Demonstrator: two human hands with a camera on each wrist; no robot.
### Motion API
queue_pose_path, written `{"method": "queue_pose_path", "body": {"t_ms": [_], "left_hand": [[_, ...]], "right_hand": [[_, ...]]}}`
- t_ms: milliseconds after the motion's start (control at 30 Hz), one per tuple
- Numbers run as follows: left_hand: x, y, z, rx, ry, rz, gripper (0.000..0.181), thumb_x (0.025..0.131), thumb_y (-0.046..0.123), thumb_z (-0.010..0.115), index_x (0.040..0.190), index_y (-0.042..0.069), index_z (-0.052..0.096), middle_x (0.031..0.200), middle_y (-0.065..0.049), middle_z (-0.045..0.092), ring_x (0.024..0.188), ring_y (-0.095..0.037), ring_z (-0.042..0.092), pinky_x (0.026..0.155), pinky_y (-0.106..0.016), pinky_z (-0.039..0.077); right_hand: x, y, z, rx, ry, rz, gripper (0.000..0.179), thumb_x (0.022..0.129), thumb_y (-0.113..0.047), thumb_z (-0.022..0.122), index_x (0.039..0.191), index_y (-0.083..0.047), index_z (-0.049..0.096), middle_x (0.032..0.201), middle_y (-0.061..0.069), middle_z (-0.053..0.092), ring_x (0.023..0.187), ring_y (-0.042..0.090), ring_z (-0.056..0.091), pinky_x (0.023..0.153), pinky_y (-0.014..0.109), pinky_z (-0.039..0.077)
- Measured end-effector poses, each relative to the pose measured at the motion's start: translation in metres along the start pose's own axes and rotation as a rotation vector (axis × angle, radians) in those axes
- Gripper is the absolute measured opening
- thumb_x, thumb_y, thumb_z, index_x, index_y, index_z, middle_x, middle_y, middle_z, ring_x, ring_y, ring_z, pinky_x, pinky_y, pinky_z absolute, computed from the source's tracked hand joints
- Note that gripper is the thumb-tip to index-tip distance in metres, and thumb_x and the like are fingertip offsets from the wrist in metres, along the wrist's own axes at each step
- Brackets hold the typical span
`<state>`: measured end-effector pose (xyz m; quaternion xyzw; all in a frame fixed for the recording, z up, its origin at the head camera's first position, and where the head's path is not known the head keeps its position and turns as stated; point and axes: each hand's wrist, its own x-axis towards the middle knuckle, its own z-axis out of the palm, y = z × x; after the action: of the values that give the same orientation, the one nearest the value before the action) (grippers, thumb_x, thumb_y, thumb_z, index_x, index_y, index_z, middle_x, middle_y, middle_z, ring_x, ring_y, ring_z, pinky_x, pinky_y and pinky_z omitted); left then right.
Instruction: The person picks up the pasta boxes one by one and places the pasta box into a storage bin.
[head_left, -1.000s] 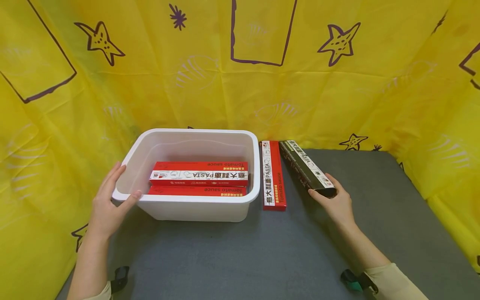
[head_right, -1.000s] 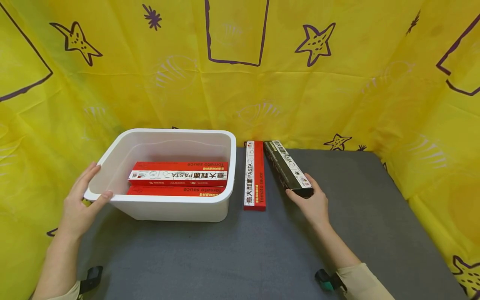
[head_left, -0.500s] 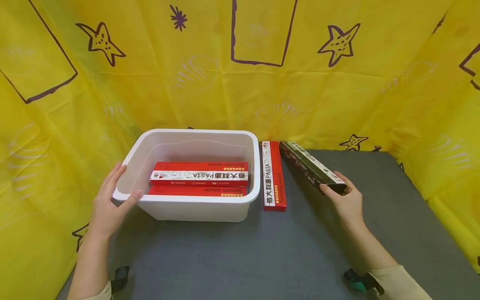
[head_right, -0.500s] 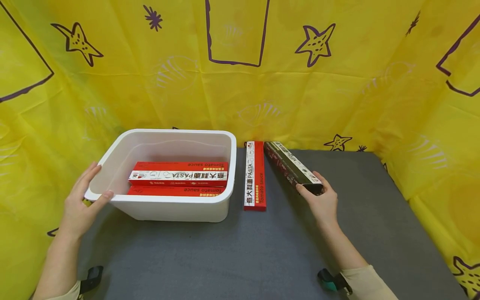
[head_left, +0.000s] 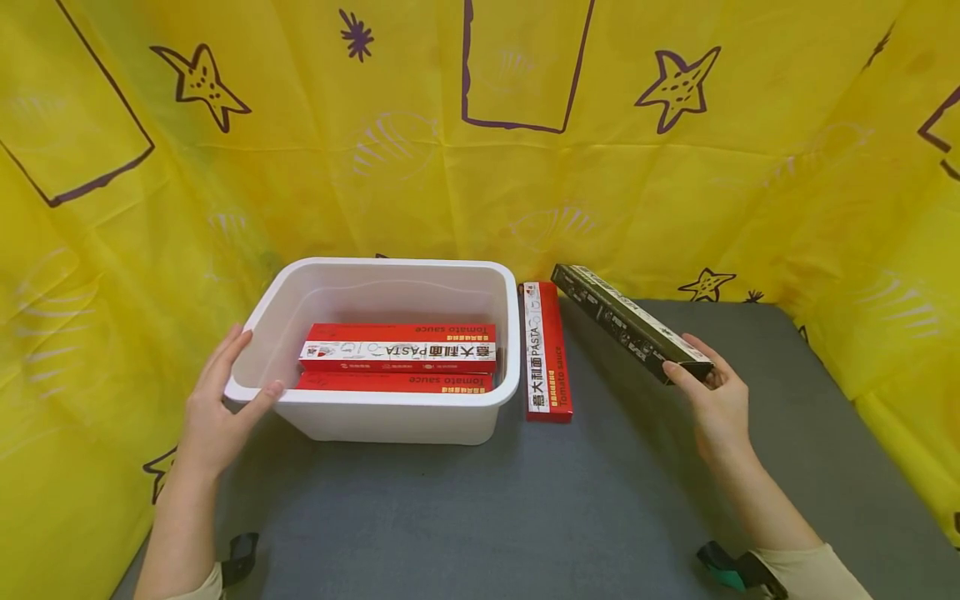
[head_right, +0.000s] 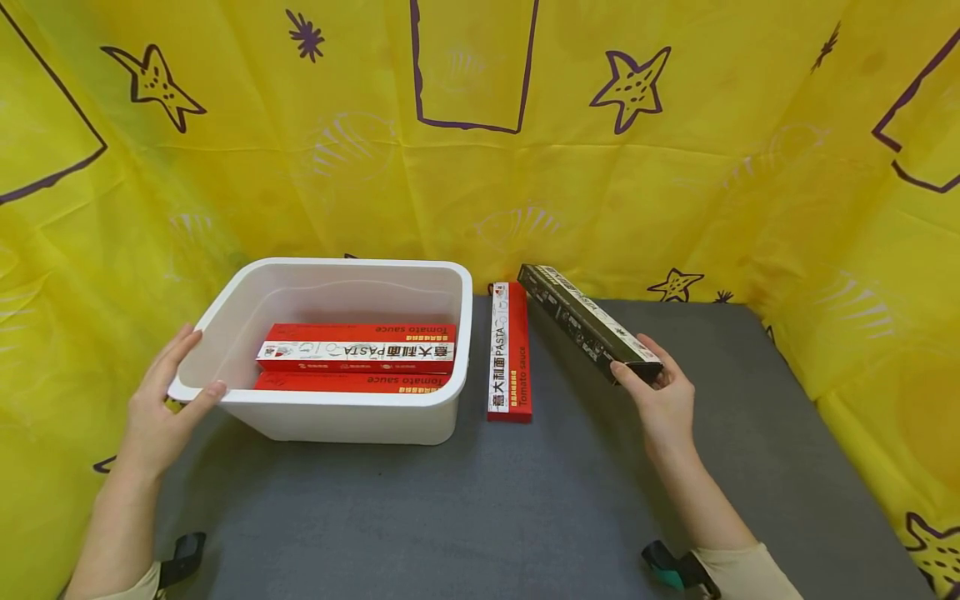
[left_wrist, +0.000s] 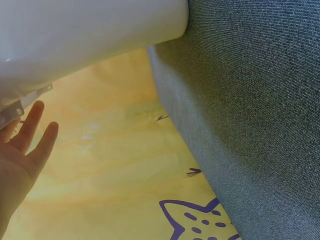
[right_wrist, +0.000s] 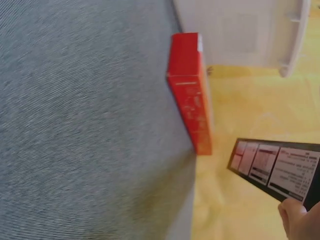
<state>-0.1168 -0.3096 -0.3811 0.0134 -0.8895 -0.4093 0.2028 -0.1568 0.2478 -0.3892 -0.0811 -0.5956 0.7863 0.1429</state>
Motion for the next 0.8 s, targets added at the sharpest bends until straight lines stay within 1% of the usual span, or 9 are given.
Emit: {"method": "queue_pose_path", "body": {"t_ms": [100, 167, 333, 467, 667, 800], "left_hand": [[0.000, 0.000, 0.000, 0.001, 0.000, -0.001, 0.073, 0.086, 0.024, 0.069, 0.152, 0.024, 0.037, 0.159, 0.003, 0.028, 0.144, -0.027, 0.023, 0.103, -0.073, 0.023], [-0.001, 0.000, 0.000, 0.000, 0.001, -0.001, 0.073, 0.086, 0.024, 0.069, 0.152, 0.024, 0.037, 0.159, 0.002, 0.028, 0.145, -0.027, 0.022, 0.103, -0.073, 0.023], [-0.001, 0.002, 0.000, 0.003, 0.001, -0.013, 0.074, 0.086, 0.026, 0.070, 0.152, 0.024, 0.036, 0.159, 0.004, 0.027, 0.144, -0.028, 0.023, 0.102, -0.073, 0.024], [-0.002, 0.003, 0.000, 0.006, 0.005, -0.016, 0.074, 0.086, 0.027, 0.070, 0.152, 0.025, 0.036, 0.159, 0.006, 0.027, 0.144, -0.027, 0.024, 0.103, -0.072, 0.025], [-0.003, 0.004, 0.000, 0.009, 0.009, -0.014, 0.075, 0.086, 0.028, 0.071, 0.152, 0.026, 0.037, 0.158, 0.008, 0.026, 0.144, -0.024, 0.024, 0.104, -0.071, 0.025], [-0.002, 0.004, 0.000, 0.008, 0.005, -0.013, 0.075, 0.086, 0.027, 0.071, 0.152, 0.026, 0.036, 0.159, 0.006, 0.027, 0.144, -0.025, 0.023, 0.103, -0.072, 0.025]], "right_hand": [[-0.003, -0.008, 0.001, 0.094, -0.048, -0.002, 0.042, 0.085, 0.011, 0.065, 0.123, -0.005, 0.066, 0.110, 0.002, 0.066, 0.096, 0.010, 0.063, 0.078, 0.018, 0.054], [-0.005, -0.012, 0.002, 0.150, -0.093, -0.011, 0.043, 0.086, 0.012, 0.063, 0.126, -0.001, 0.063, 0.112, 0.004, 0.065, 0.098, 0.012, 0.063, 0.080, 0.019, 0.054], [-0.010, -0.023, 0.005, 0.221, -0.173, -0.051, 0.041, 0.088, 0.014, 0.059, 0.127, 0.003, 0.061, 0.117, 0.008, 0.063, 0.100, 0.014, 0.063, 0.080, 0.022, 0.055], [-0.014, -0.030, 0.009, 0.239, -0.205, -0.065, 0.039, 0.089, 0.014, 0.056, 0.126, 0.003, 0.062, 0.121, 0.010, 0.062, 0.102, 0.015, 0.062, 0.080, 0.022, 0.055], [-0.021, -0.038, 0.015, 0.220, -0.252, -0.099, 0.043, 0.089, 0.013, 0.053, 0.131, 0.005, 0.058, 0.120, 0.011, 0.061, 0.099, 0.015, 0.059, 0.075, 0.020, 0.053], [-0.024, -0.042, 0.019, 0.235, -0.297, -0.126, 0.045, 0.088, 0.014, 0.052, 0.133, 0.007, 0.055, 0.121, 0.013, 0.061, 0.102, 0.017, 0.059, 0.081, 0.021, 0.053]]}}
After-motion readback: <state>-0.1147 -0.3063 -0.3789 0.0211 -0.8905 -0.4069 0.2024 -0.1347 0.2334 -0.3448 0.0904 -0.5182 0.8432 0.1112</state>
